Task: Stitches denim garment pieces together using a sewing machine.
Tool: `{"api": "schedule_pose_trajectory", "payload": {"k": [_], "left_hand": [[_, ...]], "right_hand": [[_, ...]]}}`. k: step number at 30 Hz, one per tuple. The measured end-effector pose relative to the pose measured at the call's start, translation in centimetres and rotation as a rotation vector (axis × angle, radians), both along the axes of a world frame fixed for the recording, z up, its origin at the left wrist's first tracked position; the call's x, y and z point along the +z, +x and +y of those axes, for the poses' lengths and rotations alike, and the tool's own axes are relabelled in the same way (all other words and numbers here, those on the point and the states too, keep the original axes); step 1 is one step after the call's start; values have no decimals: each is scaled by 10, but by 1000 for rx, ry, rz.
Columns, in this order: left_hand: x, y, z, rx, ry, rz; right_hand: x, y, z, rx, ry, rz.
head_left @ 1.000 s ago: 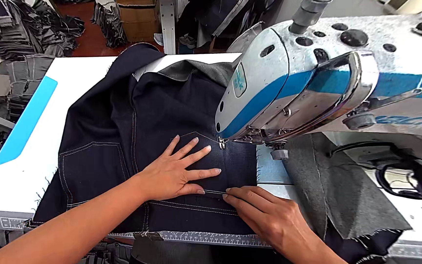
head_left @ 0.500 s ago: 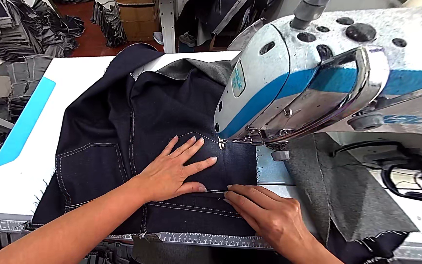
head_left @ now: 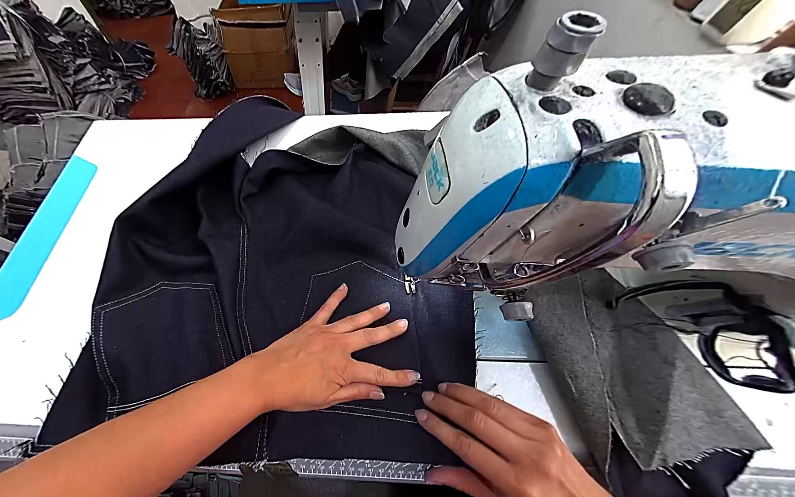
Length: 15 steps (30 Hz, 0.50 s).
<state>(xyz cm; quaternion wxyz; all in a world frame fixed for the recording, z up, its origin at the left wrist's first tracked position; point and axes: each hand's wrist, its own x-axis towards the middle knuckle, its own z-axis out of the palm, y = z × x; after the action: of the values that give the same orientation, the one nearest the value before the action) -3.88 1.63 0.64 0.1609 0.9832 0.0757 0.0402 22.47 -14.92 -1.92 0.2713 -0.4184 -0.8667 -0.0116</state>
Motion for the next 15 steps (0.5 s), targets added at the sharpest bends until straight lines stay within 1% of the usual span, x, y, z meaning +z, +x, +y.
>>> {"api": "schedule_pose_trajectory", "payload": {"k": [2,4,7,10,12,15], "left_hand": [[-1,0,1,-3,25,-12],[-2,0,1,-4,29,-14],[-2,-1,1,-6,34,-10],[-1,0,0,-2,43,-2],[-2,-1,0,-1,57,-9],[-3,-1,0,-3,63,-22]], "right_hand": [[-4,-2,-1,14,68,-27],[-4,-6,1,17,131,3],[0,-7,5,50,147,22],[3,-5,8,81,88,35],[7,-3,9,90,-30,115],[13,-6,11,6,-115,199]]}}
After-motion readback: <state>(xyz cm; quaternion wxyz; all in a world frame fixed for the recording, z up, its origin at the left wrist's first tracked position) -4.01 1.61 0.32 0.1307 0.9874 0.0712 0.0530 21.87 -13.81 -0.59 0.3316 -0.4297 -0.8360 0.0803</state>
